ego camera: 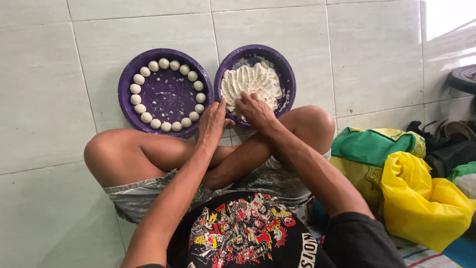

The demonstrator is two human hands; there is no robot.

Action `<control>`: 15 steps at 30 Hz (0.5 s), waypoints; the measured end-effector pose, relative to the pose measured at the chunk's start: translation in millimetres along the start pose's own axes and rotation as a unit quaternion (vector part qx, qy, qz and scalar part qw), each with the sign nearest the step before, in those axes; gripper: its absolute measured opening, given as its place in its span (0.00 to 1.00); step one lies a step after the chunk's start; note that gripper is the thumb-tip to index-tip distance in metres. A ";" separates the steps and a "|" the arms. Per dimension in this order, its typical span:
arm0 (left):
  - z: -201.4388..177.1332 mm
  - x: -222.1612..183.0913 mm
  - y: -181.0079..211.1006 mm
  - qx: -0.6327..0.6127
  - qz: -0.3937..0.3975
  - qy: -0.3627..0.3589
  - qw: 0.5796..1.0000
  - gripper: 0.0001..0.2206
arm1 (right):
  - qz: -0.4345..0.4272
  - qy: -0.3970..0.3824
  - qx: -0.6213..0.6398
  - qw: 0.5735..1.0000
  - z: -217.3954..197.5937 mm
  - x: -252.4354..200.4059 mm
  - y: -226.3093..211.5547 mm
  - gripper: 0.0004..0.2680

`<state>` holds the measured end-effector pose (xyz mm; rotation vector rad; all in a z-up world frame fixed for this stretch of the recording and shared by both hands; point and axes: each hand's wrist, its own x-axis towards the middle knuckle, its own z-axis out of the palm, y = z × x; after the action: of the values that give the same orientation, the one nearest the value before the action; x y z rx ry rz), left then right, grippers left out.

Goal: Rolling small pieces of dough into uniform balls and arranging them in a tray

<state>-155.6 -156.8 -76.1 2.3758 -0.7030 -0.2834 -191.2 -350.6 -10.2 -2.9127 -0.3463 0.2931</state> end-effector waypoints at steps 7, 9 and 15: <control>-4.8 0.9 4.6 0.020 0.001 -0.006 1.000 0.42 | 0.002 -0.059 -0.031 0.998 23.3 16.1 25.2 0.04; -6.6 1.4 5.9 0.030 0.000 -0.013 0.999 0.41 | 0.033 -0.059 0.013 0.998 21.3 20.1 22.7 0.05; -21.2 -0.1 19.9 0.039 -0.004 -0.010 0.999 0.41 | 0.329 0.032 0.266 0.906 31.9 28.0 33.7 0.05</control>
<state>-156.2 -158.8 -47.0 2.4527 -0.7248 -0.2880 -164.3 -370.5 -52.9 -2.3828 0.6497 0.3185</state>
